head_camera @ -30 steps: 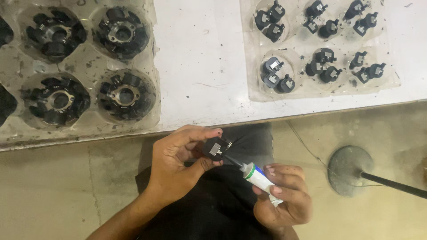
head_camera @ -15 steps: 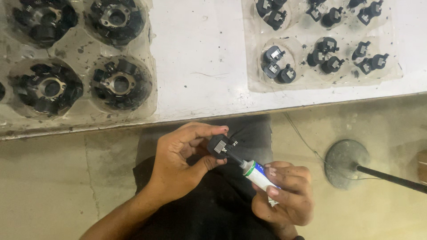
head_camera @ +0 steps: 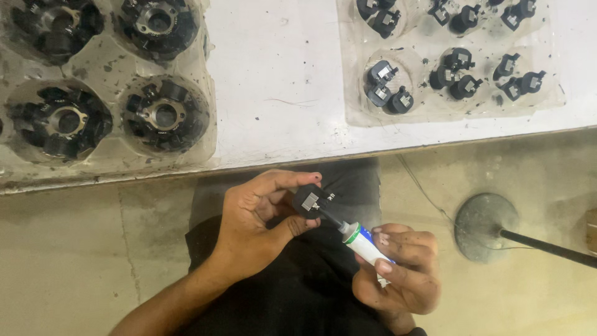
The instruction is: The person sits at a workbench holding a nozzle-tipped tube and squeezes adhesive or grease onto small black mechanical components, working on one part at a time and placing treated parts into a tray with other finished components.
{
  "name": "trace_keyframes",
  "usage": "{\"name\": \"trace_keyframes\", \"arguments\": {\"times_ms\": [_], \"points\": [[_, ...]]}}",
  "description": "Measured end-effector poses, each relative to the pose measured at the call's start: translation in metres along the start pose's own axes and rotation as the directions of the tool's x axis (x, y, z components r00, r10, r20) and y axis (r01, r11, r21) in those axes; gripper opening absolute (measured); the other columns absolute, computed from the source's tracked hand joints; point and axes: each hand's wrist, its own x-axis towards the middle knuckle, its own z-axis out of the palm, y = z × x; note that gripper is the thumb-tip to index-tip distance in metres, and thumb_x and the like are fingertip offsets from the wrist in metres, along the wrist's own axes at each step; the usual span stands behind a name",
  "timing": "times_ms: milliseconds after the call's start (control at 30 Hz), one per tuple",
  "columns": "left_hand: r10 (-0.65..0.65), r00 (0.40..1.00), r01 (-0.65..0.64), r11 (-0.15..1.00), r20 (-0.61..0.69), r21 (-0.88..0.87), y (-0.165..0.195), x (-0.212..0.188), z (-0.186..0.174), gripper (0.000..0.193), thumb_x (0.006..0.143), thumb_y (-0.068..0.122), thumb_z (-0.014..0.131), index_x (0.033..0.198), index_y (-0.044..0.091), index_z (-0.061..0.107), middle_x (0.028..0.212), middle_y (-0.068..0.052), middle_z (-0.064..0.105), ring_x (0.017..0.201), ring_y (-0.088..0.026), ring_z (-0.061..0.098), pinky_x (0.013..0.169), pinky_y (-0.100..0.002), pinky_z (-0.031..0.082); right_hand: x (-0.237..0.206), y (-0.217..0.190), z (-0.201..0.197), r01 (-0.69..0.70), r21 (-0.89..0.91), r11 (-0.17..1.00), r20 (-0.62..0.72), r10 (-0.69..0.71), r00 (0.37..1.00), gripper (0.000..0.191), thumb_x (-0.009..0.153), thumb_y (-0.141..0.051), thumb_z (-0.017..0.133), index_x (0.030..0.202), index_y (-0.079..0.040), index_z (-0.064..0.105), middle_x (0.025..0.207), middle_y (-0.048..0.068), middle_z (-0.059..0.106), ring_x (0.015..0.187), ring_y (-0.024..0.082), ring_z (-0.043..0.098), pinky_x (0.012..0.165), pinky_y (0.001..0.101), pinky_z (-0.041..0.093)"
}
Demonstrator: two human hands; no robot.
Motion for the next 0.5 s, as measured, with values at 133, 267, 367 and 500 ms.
{"name": "trace_keyframes", "arguments": {"times_ms": [133,267,367,500], "points": [[-0.001,1.0,0.001,1.0,-0.008,-0.032,-0.002,0.002,0.001,0.05,0.085,-0.02,0.072,0.131,-0.002,0.065,0.135,-0.014,0.066,0.111,-0.017,0.069,0.092,-0.031,0.064,-0.001,0.001,-0.001,-0.014,0.018,1.0,-0.013,0.014,1.0,0.039,0.079,-0.006,0.08,0.11,-0.011,0.057,0.104,0.012,0.067,0.091,0.023,0.064,0.078,0.0402,0.068],[0.003,1.0,-0.003,1.0,-0.01,-0.02,-0.003,0.003,0.001,0.049,0.086,-0.02,0.072,0.131,-0.003,0.065,0.135,-0.014,0.066,0.112,-0.017,0.069,0.092,-0.032,0.065,0.0,0.002,-0.002,-0.018,-0.012,1.0,0.009,0.018,1.0,0.039,0.082,0.002,0.079,0.111,-0.012,0.058,0.103,0.011,0.064,0.092,0.023,0.063,0.079,0.0416,0.068],[-0.001,1.0,0.0,0.999,-0.017,-0.032,-0.007,0.003,0.0,0.048,0.087,-0.019,0.073,0.131,-0.003,0.065,0.133,-0.015,0.067,0.114,-0.018,0.069,0.093,-0.033,0.065,-0.001,0.002,-0.002,-0.033,-0.009,0.999,-0.012,0.032,0.999,0.04,0.081,0.002,0.079,0.112,-0.013,0.058,0.104,0.011,0.065,0.092,0.023,0.063,0.081,0.0421,0.067],[-0.045,0.999,0.042,0.994,-0.031,-0.099,-0.016,0.005,0.003,0.049,0.089,-0.013,0.075,0.135,-0.003,0.064,0.129,-0.016,0.069,0.108,-0.018,0.07,0.092,-0.032,0.064,0.0,-0.003,0.0,-0.081,-0.02,0.997,-0.012,0.081,0.997,0.039,0.083,0.001,0.078,0.112,-0.013,0.057,0.105,0.01,0.065,0.095,0.024,0.063,0.083,0.0422,0.065]]}}
